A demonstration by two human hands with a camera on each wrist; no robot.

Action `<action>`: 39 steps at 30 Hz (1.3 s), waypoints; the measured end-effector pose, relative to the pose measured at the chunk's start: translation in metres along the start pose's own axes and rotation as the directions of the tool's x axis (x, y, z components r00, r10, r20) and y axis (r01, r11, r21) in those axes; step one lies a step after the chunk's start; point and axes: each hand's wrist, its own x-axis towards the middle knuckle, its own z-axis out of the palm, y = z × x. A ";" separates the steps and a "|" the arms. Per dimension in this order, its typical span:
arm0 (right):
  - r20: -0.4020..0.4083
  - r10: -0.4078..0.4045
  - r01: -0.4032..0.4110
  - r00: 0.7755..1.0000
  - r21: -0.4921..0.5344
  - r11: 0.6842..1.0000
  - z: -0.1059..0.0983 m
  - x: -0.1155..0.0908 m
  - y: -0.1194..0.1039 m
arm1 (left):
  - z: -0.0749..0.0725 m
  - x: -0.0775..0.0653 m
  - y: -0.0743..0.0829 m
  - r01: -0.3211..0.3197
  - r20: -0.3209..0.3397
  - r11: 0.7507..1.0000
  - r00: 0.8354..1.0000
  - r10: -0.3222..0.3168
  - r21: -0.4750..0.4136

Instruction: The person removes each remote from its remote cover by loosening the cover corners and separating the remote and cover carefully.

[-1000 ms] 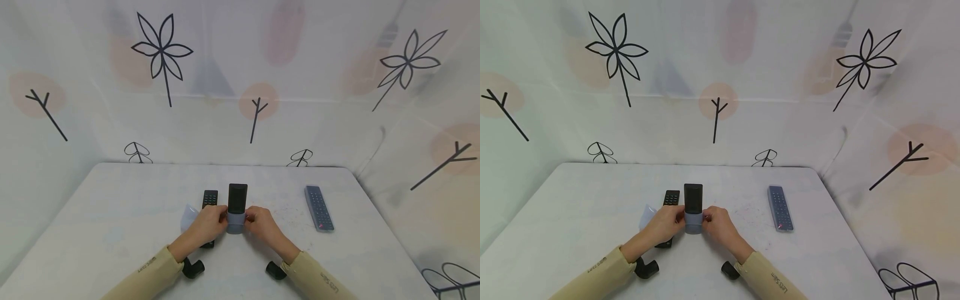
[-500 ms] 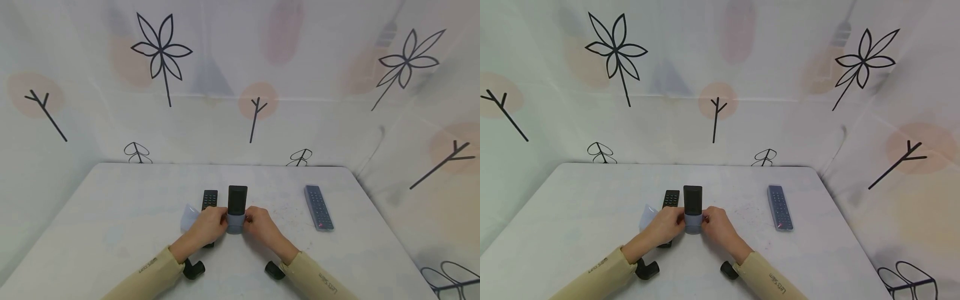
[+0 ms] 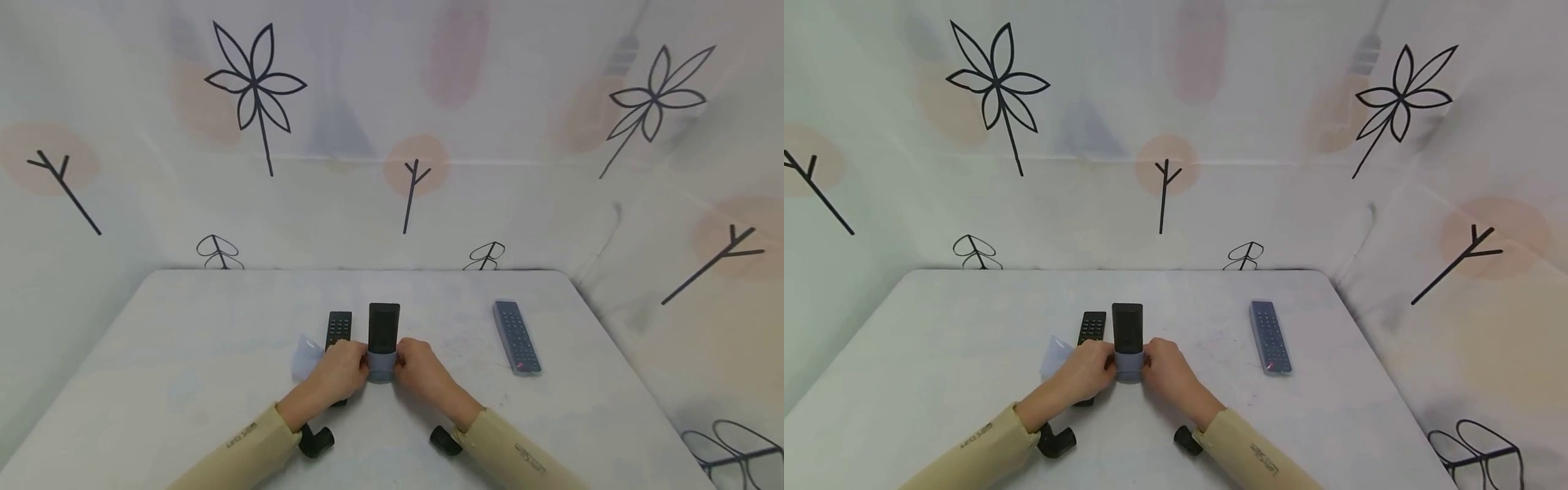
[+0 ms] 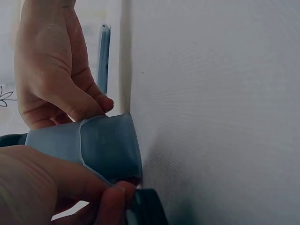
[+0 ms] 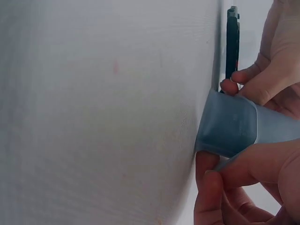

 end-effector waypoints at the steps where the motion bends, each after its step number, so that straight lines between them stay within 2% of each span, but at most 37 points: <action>1: 0.000 -0.008 0.008 1.000 -0.003 1.000 0.000 0.000 0.000 | 0.000 0.000 0.001 0.011 0.002 1.000 1.000 -0.011 0.006; 9: 0.016 0.010 -0.010 1.000 -0.014 1.000 0.000 0.001 -0.002 | -0.001 0.000 0.007 0.071 0.030 0.997 0.997 -0.072 0.023; 13: 0.032 0.014 -0.014 0.999 -0.004 1.000 0.001 0.001 -0.003 | -0.002 -0.001 0.006 0.063 0.019 0.998 0.998 -0.064 0.021; 20: 0.050 0.044 -0.044 0.998 -0.006 0.999 0.000 0.001 -0.005 | -0.010 0.000 -0.001 0.011 -0.007 1.000 1.000 -0.011 0.001; 24: 0.056 0.045 -0.045 0.997 -0.006 0.999 -0.002 0.000 -0.005 | -0.015 -0.001 -0.002 0.021 0.001 1.000 1.000 -0.021 -0.017; 30: 0.044 0.033 -0.033 0.998 0.003 0.999 -0.003 -0.001 -0.004 | -0.029 -0.004 -0.001 0.029 0.003 0.993 1.000 -0.028 -0.112; 39: 0.047 0.036 -0.038 0.998 0.029 0.999 -0.002 0.000 -0.003 | -0.038 -0.004 0.008 0.029 -0.085 0.967 0.995 -0.053 -0.254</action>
